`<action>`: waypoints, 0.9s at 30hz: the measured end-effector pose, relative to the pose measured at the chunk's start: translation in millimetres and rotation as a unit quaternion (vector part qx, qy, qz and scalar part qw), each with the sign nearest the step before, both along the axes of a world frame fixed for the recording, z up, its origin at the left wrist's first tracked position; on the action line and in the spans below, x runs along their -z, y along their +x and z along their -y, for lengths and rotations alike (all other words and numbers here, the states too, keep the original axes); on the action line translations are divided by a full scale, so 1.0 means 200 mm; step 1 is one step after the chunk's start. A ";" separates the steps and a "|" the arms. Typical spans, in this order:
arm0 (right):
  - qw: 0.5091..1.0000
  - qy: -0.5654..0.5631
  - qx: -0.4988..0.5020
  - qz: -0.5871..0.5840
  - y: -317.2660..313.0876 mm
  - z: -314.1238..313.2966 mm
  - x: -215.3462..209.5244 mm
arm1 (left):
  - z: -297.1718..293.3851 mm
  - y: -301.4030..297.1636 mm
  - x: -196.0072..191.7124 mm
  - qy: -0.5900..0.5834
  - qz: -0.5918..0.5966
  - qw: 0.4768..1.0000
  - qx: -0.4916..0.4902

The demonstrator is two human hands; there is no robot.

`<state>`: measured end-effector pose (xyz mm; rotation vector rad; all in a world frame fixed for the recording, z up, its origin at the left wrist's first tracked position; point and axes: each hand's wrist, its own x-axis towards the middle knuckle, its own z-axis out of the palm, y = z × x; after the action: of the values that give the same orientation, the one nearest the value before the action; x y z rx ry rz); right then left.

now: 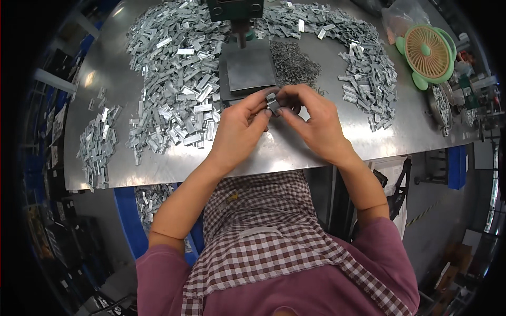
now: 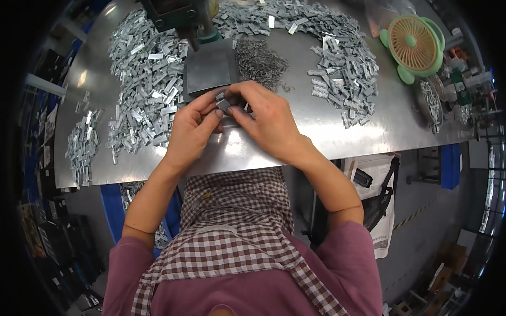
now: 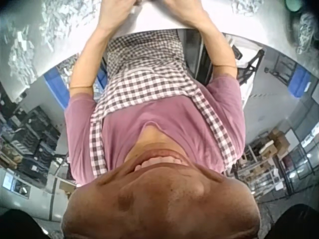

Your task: The person assembles metal components by inserting pins into metal clips by hand, pressing them using a manual punch press, and placing the finished pieces into a bin.

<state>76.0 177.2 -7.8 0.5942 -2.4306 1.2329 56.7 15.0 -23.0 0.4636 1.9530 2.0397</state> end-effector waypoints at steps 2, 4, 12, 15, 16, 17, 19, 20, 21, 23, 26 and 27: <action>1.000 0.009 0.020 -0.015 0.00 0.01 0.00 | 0.00 0.00 0.00 0.017 -0.018 1.000 -0.007; 1.000 0.006 0.022 -0.012 0.01 0.03 -0.02 | 0.03 0.00 -0.02 -0.024 -0.040 0.999 -0.005; 0.960 0.230 0.146 -0.067 -0.35 -0.46 0.13 | 0.10 -0.09 -0.19 -0.014 -0.114 0.993 -0.019; 0.943 0.307 0.126 0.019 -0.37 -0.44 0.20 | 0.09 -0.21 -0.19 -0.185 -0.232 0.954 -0.034; 0.955 0.273 0.107 0.038 -0.37 -0.42 0.20 | 0.08 -0.27 -0.16 -0.221 -0.286 0.931 -0.050; 0.965 0.237 0.092 0.066 -0.35 -0.41 0.19 | 0.07 -0.28 -0.16 -0.225 -0.283 0.931 -0.048; 0.978 0.164 0.077 0.103 -0.37 -0.43 0.17 | 0.06 -0.29 -0.15 -0.247 -0.312 0.917 -0.038; 0.984 0.093 0.069 0.134 -0.37 -0.46 0.16 | 0.06 -0.31 -0.15 -0.259 -0.317 0.912 -0.033; 0.983 0.090 0.074 0.140 -0.38 -0.47 0.15 | 0.06 -0.31 -0.15 -0.260 -0.314 0.913 -0.025; 0.971 -0.045 0.052 0.229 -0.39 -0.46 0.14 | 0.06 -0.31 -0.14 -0.237 -0.304 0.921 -0.051; 0.967 -0.067 0.045 0.241 -0.38 -0.43 0.12 | 0.05 -0.31 -0.14 -0.232 -0.318 0.918 -0.055; 0.967 -0.080 0.037 0.240 -0.38 -0.42 0.10 | 0.05 -0.31 -0.14 -0.230 -0.319 0.918 -0.056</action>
<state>-0.7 260.5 -28.6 0.1663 -2.6599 1.6798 -6.1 4.6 4.8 1.0084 2.7904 1.4968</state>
